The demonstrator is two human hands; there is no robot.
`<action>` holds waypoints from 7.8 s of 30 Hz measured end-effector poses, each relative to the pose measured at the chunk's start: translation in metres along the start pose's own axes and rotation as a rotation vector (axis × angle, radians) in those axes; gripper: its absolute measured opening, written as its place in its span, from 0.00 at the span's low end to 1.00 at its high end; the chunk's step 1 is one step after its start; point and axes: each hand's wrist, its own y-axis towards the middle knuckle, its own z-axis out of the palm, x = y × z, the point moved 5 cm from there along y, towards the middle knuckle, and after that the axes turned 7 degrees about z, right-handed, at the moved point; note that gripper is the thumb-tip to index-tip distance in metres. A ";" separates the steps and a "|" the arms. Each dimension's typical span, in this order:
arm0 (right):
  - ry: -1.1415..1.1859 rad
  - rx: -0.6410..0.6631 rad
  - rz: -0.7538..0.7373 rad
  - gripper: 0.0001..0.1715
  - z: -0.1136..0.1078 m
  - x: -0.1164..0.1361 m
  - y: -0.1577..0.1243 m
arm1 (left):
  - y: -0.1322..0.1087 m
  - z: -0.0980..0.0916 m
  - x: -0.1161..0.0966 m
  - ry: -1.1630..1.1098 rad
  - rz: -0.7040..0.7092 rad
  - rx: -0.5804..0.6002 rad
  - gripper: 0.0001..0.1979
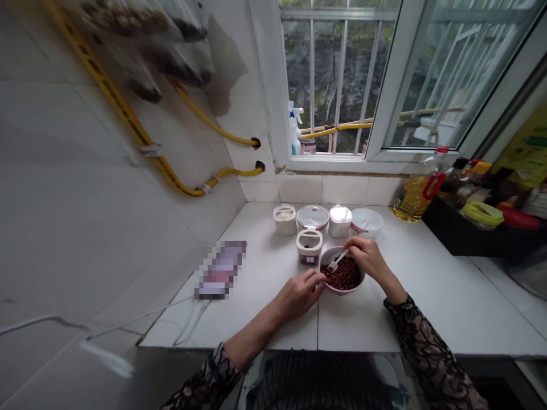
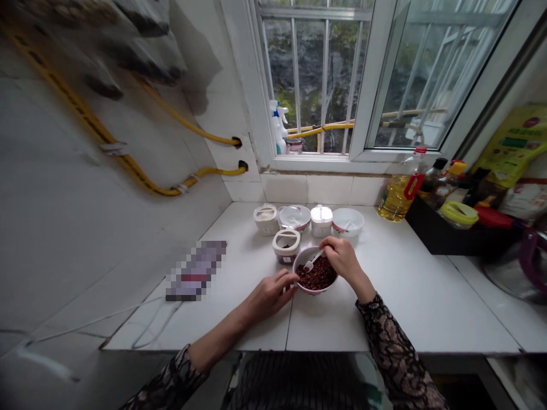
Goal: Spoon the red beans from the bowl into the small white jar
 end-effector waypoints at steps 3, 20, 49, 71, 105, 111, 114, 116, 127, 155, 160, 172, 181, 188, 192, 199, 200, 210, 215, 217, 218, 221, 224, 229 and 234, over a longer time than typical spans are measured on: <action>0.102 -0.010 0.091 0.12 -0.002 -0.005 0.003 | 0.000 0.000 0.001 -0.001 -0.013 0.015 0.08; 0.170 -0.220 -0.136 0.14 0.014 0.026 -0.004 | -0.001 0.001 0.001 0.008 0.006 -0.010 0.08; -0.067 -0.050 -0.046 0.14 0.000 0.004 -0.001 | -0.001 0.001 0.001 -0.023 -0.026 0.022 0.09; 0.544 -0.023 0.298 0.11 0.003 -0.003 0.005 | 0.000 0.001 0.001 -0.006 -0.019 0.019 0.09; -0.170 0.013 -0.105 0.14 0.007 0.009 -0.004 | 0.000 0.000 0.000 0.013 0.006 0.004 0.08; 0.132 0.004 0.089 0.12 -0.002 -0.004 0.004 | -0.001 0.001 0.001 0.019 0.005 0.009 0.08; 0.214 0.004 0.151 0.11 -0.003 -0.006 0.005 | -0.001 0.002 0.002 0.018 -0.002 0.015 0.09; 0.238 0.001 0.179 0.11 -0.003 -0.008 0.006 | -0.001 0.002 0.001 0.018 0.003 0.014 0.09; 0.222 0.002 0.212 0.13 -0.002 -0.015 0.007 | 0.000 0.000 0.000 0.013 0.011 0.007 0.09; -0.153 -0.234 -0.296 0.12 -0.006 0.020 -0.009 | -0.001 0.000 0.001 -0.005 -0.017 0.017 0.09; -0.338 -0.062 -0.214 0.13 0.008 0.015 -0.007 | -0.001 0.002 0.002 -0.010 -0.007 0.009 0.09; 0.073 -0.033 0.081 0.14 0.001 -0.005 0.003 | -0.001 0.001 0.001 0.002 -0.004 0.014 0.09; -0.091 0.018 -0.033 0.14 0.009 0.005 -0.002 | -0.001 0.001 0.001 -0.012 -0.013 0.010 0.09; 0.085 -0.023 0.079 0.13 -0.001 -0.005 0.003 | -0.002 0.003 0.003 -0.018 -0.017 0.018 0.10; 0.003 -0.051 0.033 0.13 -0.001 -0.002 0.001 | -0.002 0.002 0.002 -0.011 -0.018 0.021 0.10; 0.045 -0.011 0.034 0.14 0.000 -0.002 0.001 | -0.001 0.002 0.002 -0.004 -0.014 0.022 0.09; 0.073 -0.003 0.052 0.13 0.000 -0.002 0.002 | -0.001 0.002 0.002 -0.003 -0.018 0.024 0.09; 0.334 0.039 0.263 0.12 0.000 -0.012 0.006 | -0.002 0.003 0.003 0.010 -0.014 0.021 0.08; 0.490 0.022 0.304 0.11 0.000 -0.007 0.006 | -0.002 0.002 0.002 0.016 0.006 0.008 0.08; 0.498 -0.036 0.281 0.13 0.001 -0.002 0.006 | -0.001 0.002 0.001 0.021 0.011 0.004 0.08; 0.480 -0.079 0.256 0.14 0.002 0.001 0.005 | -0.001 0.002 0.001 0.023 0.010 0.005 0.08; 0.329 -0.201 0.077 0.16 0.005 0.015 0.002 | -0.001 0.001 0.001 0.029 0.003 0.007 0.08; 0.094 -0.209 -0.186 0.14 0.015 0.033 -0.004 | 0.000 0.001 0.001 0.029 -0.004 0.010 0.08; -0.078 -0.202 -0.383 0.14 0.017 0.040 -0.011 | 0.000 0.000 0.000 0.032 0.006 0.002 0.08; -0.021 -0.280 -0.300 0.12 -0.007 0.026 -0.010 | -0.001 0.001 0.001 0.029 0.014 0.004 0.08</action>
